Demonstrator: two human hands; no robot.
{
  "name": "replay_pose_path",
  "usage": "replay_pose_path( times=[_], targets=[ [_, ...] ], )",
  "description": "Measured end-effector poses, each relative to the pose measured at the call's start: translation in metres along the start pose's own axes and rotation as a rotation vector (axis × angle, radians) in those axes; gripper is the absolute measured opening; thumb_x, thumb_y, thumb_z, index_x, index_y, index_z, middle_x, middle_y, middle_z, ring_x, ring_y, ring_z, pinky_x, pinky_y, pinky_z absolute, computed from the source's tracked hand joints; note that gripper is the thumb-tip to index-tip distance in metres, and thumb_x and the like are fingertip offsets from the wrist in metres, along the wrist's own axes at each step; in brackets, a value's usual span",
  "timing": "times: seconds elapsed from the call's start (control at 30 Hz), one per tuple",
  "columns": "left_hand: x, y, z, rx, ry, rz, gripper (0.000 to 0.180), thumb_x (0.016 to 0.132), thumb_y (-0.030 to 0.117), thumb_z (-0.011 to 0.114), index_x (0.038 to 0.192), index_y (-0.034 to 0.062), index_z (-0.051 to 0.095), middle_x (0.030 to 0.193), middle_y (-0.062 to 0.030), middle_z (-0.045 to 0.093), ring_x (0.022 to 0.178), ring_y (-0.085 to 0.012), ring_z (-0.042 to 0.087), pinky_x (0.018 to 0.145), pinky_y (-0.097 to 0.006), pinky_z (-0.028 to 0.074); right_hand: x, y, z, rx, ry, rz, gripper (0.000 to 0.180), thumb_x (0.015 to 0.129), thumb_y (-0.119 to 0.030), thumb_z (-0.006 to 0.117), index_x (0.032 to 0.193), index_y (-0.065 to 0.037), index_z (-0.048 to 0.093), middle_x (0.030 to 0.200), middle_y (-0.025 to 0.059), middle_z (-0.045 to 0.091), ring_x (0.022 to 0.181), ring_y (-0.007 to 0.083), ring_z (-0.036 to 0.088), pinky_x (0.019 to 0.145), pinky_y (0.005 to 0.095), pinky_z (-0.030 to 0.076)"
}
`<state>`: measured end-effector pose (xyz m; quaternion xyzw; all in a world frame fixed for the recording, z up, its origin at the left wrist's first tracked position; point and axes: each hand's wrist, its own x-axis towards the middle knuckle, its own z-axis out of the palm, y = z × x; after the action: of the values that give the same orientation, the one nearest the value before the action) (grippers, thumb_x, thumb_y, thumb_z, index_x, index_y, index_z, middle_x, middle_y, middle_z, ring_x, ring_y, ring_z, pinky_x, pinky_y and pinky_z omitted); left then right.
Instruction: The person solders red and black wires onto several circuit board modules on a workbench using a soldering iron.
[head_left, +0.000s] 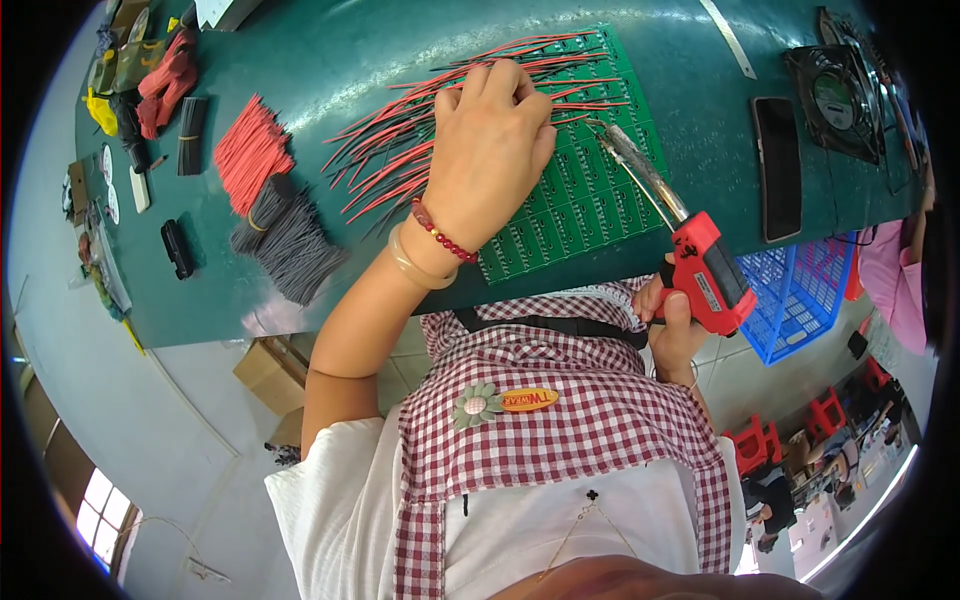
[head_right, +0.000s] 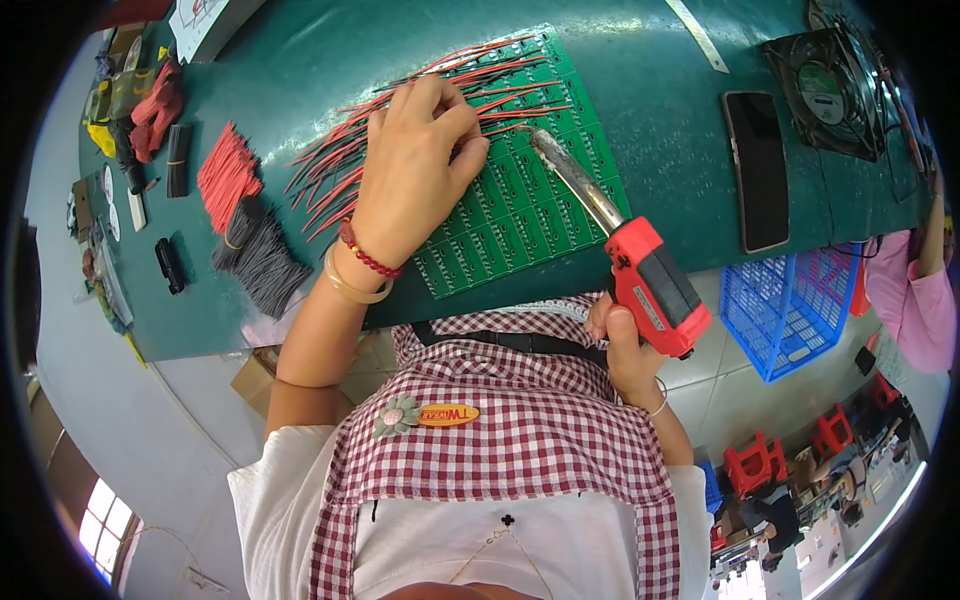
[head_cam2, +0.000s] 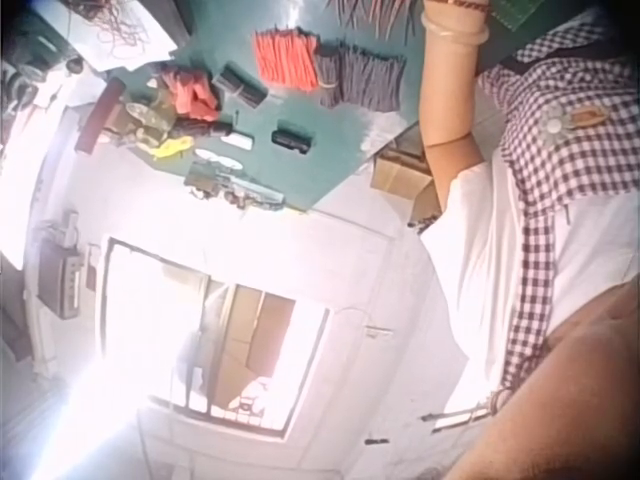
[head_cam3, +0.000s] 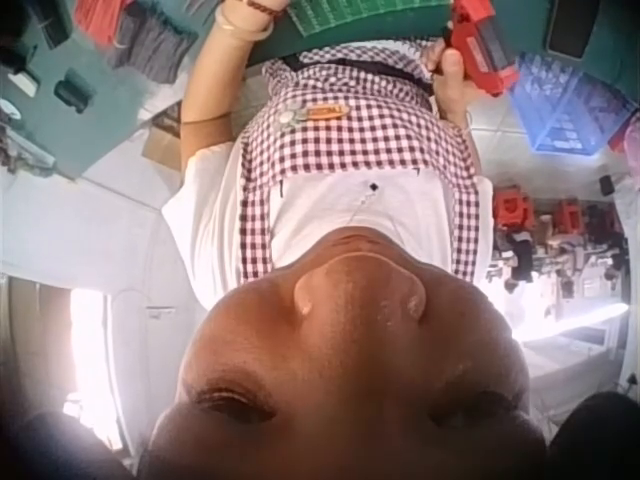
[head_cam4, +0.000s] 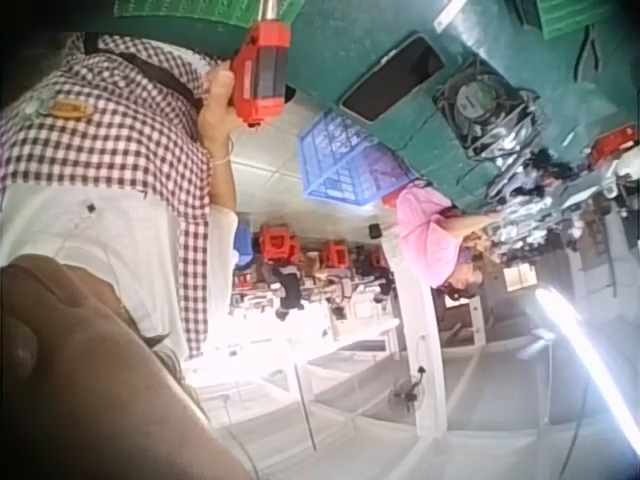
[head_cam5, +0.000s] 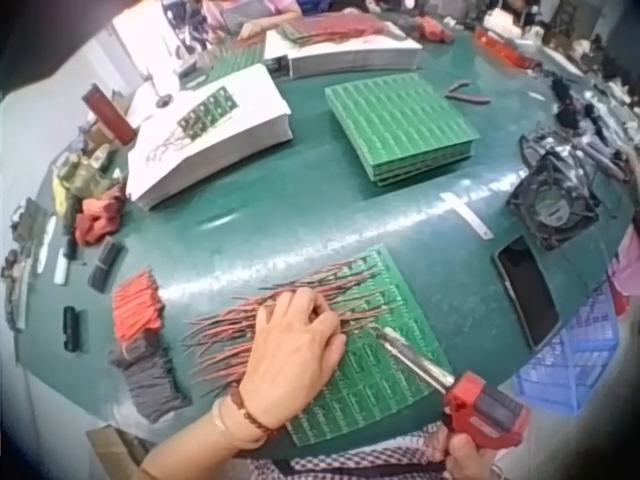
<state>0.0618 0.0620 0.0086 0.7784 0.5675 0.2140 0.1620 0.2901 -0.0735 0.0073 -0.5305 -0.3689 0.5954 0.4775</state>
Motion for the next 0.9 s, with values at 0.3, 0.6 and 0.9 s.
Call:
replay_pose_path(
  times=[0.3, 0.6, 0.9],
  targets=[
    [-0.001, -0.002, -0.003, -0.004, -0.009, 0.004, 0.01, 0.076, 0.012, 0.066, 0.078, 0.0049, 0.06, 0.093, -0.0056, 0.052, 0.093, -0.0234, 0.051, 0.081, -0.039, 0.037, 0.002, 0.0, 0.003, 0.009, 0.011, -0.026, 0.052, 0.091, -0.035, 0.056, 0.123, 0.003, 0.042, 0.064, 0.0045, 0.046, 0.052, 0.0121, 0.045, 0.051, 0.0278, 0.042],
    [-0.059, -0.09, -0.104, 0.271, 0.135, -0.38, 0.011, 0.073, 0.009, 0.067, 0.079, 0.0044, 0.058, 0.083, -0.0113, 0.056, 0.083, -0.0318, 0.056, 0.07, -0.042, 0.044, 0.009, -0.005, -0.008, 0.048, 0.041, -0.095, 0.049, 0.092, -0.037, 0.054, 0.122, 0.001, 0.043, 0.064, 0.0048, 0.044, 0.05, 0.013, 0.042, 0.05, 0.0289, 0.04],
    [-0.148, -0.097, -0.108, 0.435, 0.019, -0.484, 0.011, 0.071, 0.009, 0.07, 0.08, 0.0064, 0.063, 0.085, -0.0085, 0.054, 0.087, -0.0297, 0.054, 0.071, -0.041, 0.044, 0.016, -0.007, -0.008, 0.077, 0.037, -0.145, 0.045, 0.093, -0.031, 0.053, 0.122, 0.002, 0.042, 0.065, 0.0051, 0.045, 0.052, 0.0133, 0.044, 0.051, 0.0293, 0.042]
  ],
)
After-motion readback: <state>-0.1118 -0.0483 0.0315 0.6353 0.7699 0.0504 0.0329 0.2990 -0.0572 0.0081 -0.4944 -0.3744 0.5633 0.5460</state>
